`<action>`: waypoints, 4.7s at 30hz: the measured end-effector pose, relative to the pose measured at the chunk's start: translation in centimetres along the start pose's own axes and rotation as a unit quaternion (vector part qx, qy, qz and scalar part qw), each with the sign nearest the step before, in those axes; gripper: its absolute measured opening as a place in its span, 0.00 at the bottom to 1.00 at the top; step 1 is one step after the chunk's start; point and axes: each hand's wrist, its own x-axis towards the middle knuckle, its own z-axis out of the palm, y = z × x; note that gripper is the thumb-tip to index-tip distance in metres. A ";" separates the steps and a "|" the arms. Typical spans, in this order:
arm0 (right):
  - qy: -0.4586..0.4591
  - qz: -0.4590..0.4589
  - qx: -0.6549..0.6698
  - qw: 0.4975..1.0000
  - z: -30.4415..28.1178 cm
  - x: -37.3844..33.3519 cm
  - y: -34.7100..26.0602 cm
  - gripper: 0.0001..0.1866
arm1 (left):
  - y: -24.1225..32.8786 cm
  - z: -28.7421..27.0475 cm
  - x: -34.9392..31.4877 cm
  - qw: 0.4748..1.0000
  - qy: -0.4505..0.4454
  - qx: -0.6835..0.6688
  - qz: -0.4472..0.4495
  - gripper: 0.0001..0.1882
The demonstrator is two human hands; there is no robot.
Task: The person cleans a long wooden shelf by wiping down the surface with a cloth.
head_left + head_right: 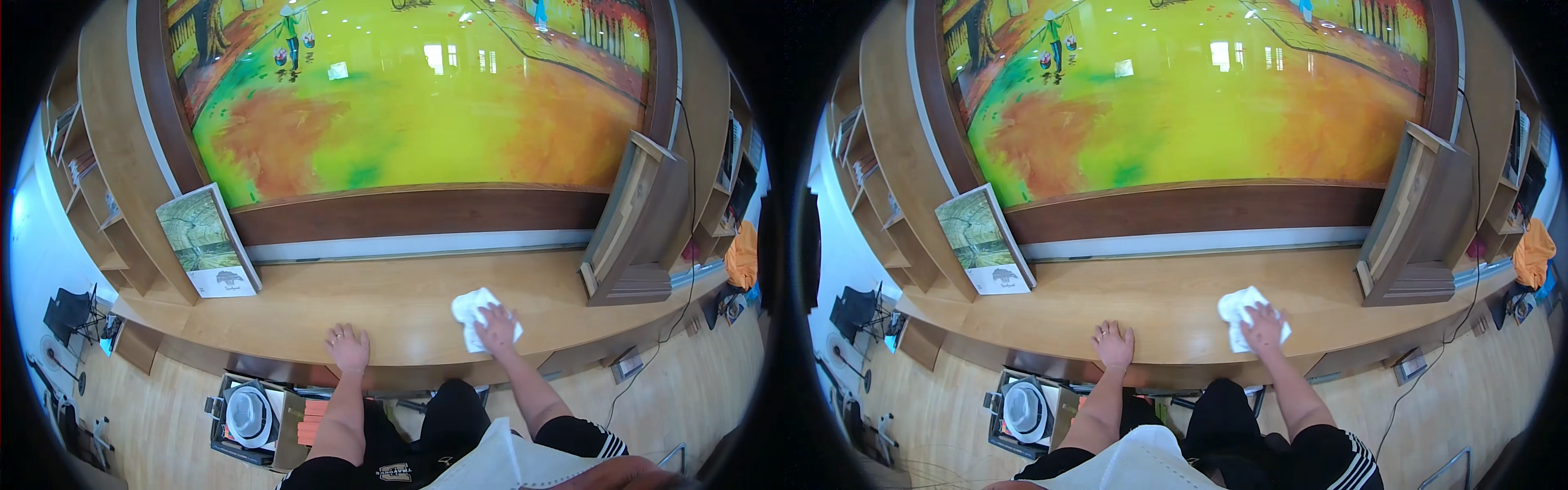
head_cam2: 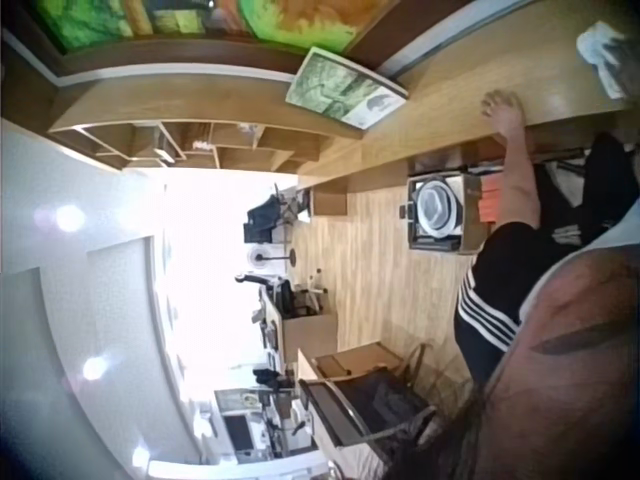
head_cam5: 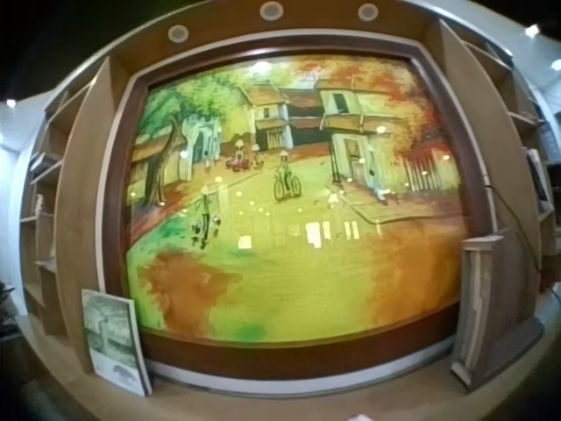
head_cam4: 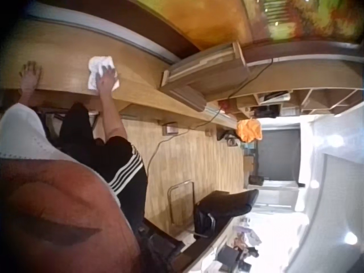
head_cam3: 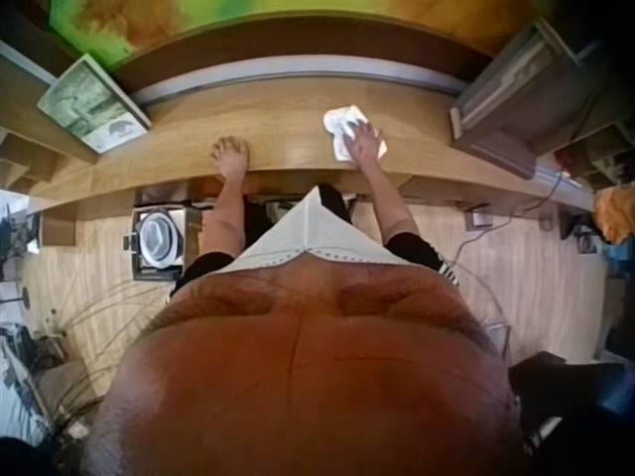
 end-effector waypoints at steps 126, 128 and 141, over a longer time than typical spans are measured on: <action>0.022 0.212 -0.106 0.971 -4.5 -3.5 8.1 0.27 | 14.2 -35.0 -9.1 0.239 -0.353 -0.816 0.391 0.04; 0.029 0.209 -0.106 0.972 -4.6 -3.1 8.0 0.27 | 14.3 -34.9 -8.8 0.235 -0.339 -0.810 0.417 0.07; 0.046 0.213 -0.108 0.970 -4.6 -3.6 8.2 0.27 | 13.6 -33.6 -9.6 0.264 -0.333 -0.772 0.472 0.05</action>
